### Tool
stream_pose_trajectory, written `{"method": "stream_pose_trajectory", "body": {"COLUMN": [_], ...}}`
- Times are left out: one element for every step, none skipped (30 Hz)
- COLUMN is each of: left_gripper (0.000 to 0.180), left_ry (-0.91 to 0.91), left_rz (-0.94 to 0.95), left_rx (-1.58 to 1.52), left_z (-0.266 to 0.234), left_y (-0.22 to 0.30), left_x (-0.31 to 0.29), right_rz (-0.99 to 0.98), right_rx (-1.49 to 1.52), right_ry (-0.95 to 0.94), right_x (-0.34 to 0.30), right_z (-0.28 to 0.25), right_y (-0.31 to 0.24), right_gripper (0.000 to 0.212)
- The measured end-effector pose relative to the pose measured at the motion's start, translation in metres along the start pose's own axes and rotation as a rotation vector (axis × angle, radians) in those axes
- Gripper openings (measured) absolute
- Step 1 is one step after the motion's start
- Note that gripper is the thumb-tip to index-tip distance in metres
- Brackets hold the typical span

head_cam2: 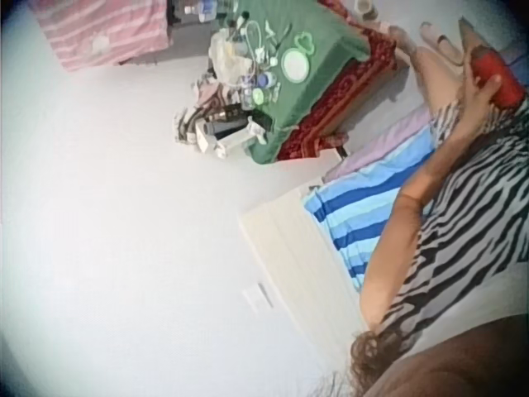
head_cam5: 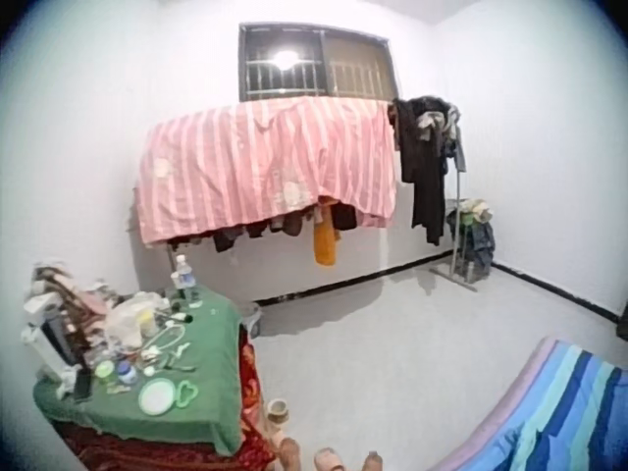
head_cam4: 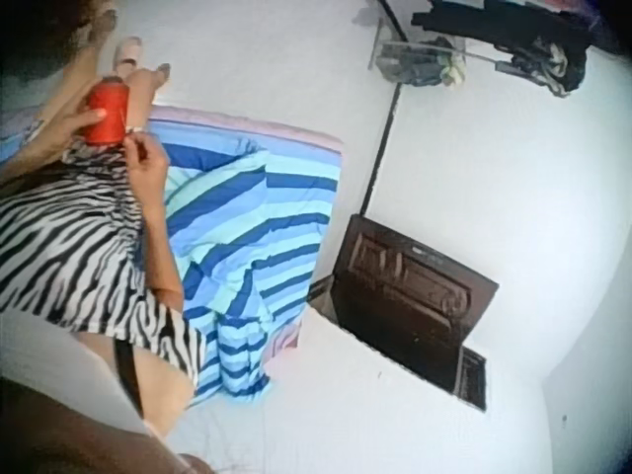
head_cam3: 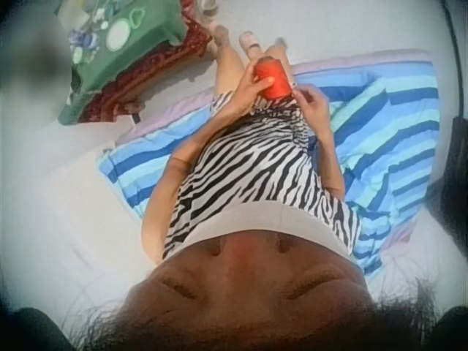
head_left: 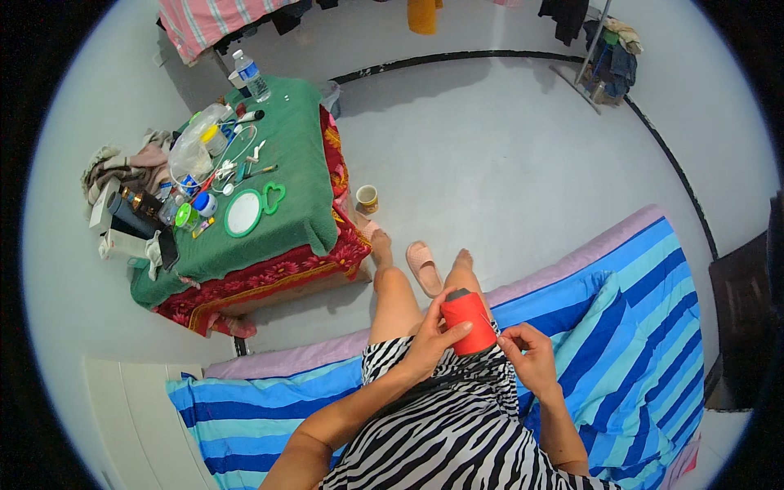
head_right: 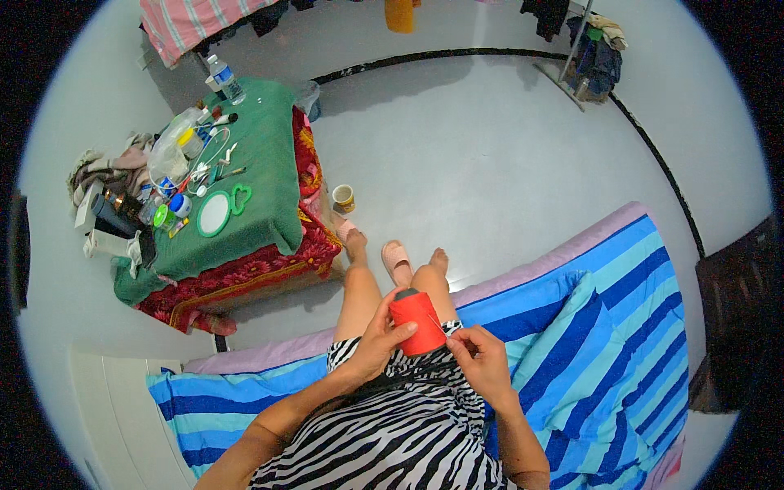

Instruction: The person sits on a mattress and hand-sews a blue and light blue striped sheet using a needle and red thread. They pull the thread through the fabric, adjust the sheet, and later retrieve a spool of thread from a nearby table before continuing to sew and smooth the sheet.

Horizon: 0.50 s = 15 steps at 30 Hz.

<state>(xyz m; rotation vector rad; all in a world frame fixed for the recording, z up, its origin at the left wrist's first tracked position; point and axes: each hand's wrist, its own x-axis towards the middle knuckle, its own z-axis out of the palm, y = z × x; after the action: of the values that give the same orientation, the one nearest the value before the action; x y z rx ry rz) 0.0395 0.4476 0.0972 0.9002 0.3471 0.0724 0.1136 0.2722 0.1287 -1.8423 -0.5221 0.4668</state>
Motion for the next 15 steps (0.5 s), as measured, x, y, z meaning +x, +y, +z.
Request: {"method": "stream_pose_trajectory", "body": {"left_gripper": [0.072,0.072,0.072,0.072,0.072,0.072,0.072,0.072,0.072,0.071,0.071,0.071,0.071,0.070,0.070], "left_ry": [-0.001,-0.002,-0.002,-0.018,-0.028,-0.038,-0.037,-0.037,-0.036,-0.021,-0.006,0.009,0.015,0.021,0.028], "left_rz": [-0.006,-0.012,-0.017,-0.014,-0.015,-0.015,-0.020,-0.025,-0.030,-0.037,-0.039,-0.040,-0.037,-0.035,-0.033], "left_rx": [0.007,0.015,0.024,0.033,0.039,0.045,0.048,0.050,0.051,0.029,0.013,-0.003,-0.007,-0.012,-0.018], "left_z": [0.000,-0.001,-0.001,-0.001,-0.002,-0.003,-0.004,-0.005,-0.005,-0.006,-0.007,-0.008,-0.010,-0.012,-0.013], "left_y": [0.000,0.000,0.001,0.002,0.001,0.000,0.000,0.000,-0.001,-0.003,-0.004,-0.006,-0.007,-0.009,-0.010], "left_x": [0.001,0.002,0.004,0.005,0.006,0.006,0.006,0.007,0.007,0.006,0.004,0.003,0.003,0.003,0.002], "right_rz": [0.012,0.008,0.004,0.000,0.014,0.028,0.041,0.030,0.018,0.007,0.007,0.007,0.007,0.007,0.006], "right_rx": [0.004,-0.003,-0.010,-0.017,-0.012,-0.007,-0.002,-0.010,-0.018,-0.027,-0.035,-0.043,-0.052,-0.057,-0.061], "right_ry": [0.001,0.011,0.020,0.027,0.030,0.032,0.032,0.030,0.027,0.023,0.015,0.006,-0.002,-0.006,-0.010], "right_x": [0.000,-0.001,-0.001,-0.002,-0.002,-0.003,-0.003,-0.003,-0.002,-0.002,-0.002,-0.001,0.000,0.001,0.001], "right_z": [0.000,0.000,0.000,0.001,0.002,0.003,0.003,0.004,0.005,0.005,0.005,0.005,0.006,0.006,0.007], "right_y": [-0.001,-0.001,-0.001,-0.001,0.001,0.002,0.003,0.005,0.008,0.010,0.008,0.005,0.004,0.004,0.004], "right_gripper": [0.006,0.006,0.006,0.006,0.007,0.007,0.008,0.008,0.008,0.008,0.007,0.007,0.007,0.007,0.007]}}
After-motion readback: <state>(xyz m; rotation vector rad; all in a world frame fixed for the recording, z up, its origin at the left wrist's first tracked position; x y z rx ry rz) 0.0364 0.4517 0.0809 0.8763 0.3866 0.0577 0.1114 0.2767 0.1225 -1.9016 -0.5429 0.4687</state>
